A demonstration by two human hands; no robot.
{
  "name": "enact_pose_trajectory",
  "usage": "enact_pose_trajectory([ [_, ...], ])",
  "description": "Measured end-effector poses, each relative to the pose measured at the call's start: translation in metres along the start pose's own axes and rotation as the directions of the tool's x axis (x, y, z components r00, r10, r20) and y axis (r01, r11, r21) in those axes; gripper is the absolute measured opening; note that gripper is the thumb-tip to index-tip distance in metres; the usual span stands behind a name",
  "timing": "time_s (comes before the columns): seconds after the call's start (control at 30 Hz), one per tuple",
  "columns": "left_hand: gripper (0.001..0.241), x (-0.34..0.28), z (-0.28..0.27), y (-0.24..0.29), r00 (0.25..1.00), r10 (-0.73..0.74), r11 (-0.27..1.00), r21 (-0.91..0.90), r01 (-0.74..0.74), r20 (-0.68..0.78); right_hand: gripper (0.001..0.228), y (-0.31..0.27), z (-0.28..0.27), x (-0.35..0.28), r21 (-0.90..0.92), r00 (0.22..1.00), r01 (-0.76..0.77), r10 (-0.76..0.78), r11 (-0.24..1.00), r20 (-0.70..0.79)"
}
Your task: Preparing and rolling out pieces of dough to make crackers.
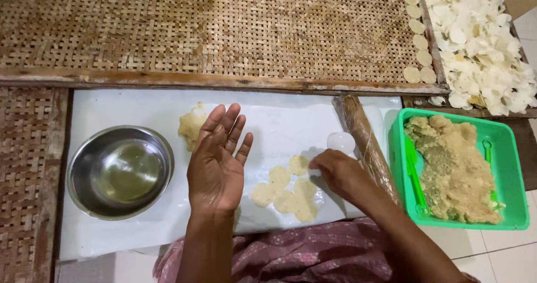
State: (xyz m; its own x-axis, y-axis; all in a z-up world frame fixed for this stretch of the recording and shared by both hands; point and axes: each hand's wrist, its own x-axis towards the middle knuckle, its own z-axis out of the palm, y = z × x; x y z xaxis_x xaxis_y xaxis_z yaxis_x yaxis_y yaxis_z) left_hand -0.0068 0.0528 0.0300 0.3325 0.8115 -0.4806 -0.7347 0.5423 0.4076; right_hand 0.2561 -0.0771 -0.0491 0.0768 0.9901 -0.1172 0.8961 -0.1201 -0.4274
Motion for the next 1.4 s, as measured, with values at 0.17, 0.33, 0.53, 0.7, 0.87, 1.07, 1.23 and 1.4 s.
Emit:
enact_pose_trajectory([
  [0.17, 0.047, 0.002, 0.003, 0.003, 1.0, -0.007, 1.0, 0.023, 0.007, -0.019, 0.013, -0.005, 0.018, 0.012, -0.082, 0.996, 0.092, -0.09, 0.992, 0.03],
  [0.33, 0.047, -0.001, 0.006, 0.008, 0.999, -0.013, 1.0, 0.022, 0.014, -0.037, 0.023, -0.008, 0.026, 0.017, -0.113, 0.99, 0.135, -0.129, 0.984, 0.058],
  [0.53, 0.049, -0.008, 0.016, 0.013, 0.996, -0.029, 0.999, 0.024, 0.031, -0.081, 0.021, -0.001, 0.038, 0.018, -0.173, 0.989, 0.144, -0.138, 0.974, 0.047],
  [0.7, 0.047, -0.002, 0.008, 0.008, 0.997, -0.021, 0.999, 0.036, 0.023, -0.068, 0.013, -0.011, 0.031, 0.02, -0.201, 0.983, 0.168, -0.179, 0.965, -0.042],
  [0.87, 0.048, 0.0, 0.004, 0.003, 0.999, -0.014, 1.0, 0.018, 0.015, -0.046, 0.011, 0.0, 0.028, 0.019, -0.009, 0.989, 0.117, -0.117, 0.993, -0.088],
  [1.07, 0.048, 0.003, 0.0, 0.005, 1.0, -0.013, 0.999, 0.031, 0.013, -0.012, 0.016, -0.017, -0.004, 0.018, 0.108, 0.999, 0.008, -0.003, 0.994, -0.044],
  [1.23, 0.048, 0.01, -0.009, 0.003, 1.0, -0.006, 0.999, 0.043, 0.007, -0.013, 0.006, -0.019, 0.004, 0.015, 0.221, 0.996, -0.079, 0.07, 0.972, 0.05],
  [1.4, 0.047, 0.01, -0.011, 0.004, 1.0, -0.002, 0.999, 0.043, 0.003, -0.015, 0.004, -0.037, -0.003, 0.018, 0.098, 0.998, -0.006, -0.001, 0.995, 0.065],
])
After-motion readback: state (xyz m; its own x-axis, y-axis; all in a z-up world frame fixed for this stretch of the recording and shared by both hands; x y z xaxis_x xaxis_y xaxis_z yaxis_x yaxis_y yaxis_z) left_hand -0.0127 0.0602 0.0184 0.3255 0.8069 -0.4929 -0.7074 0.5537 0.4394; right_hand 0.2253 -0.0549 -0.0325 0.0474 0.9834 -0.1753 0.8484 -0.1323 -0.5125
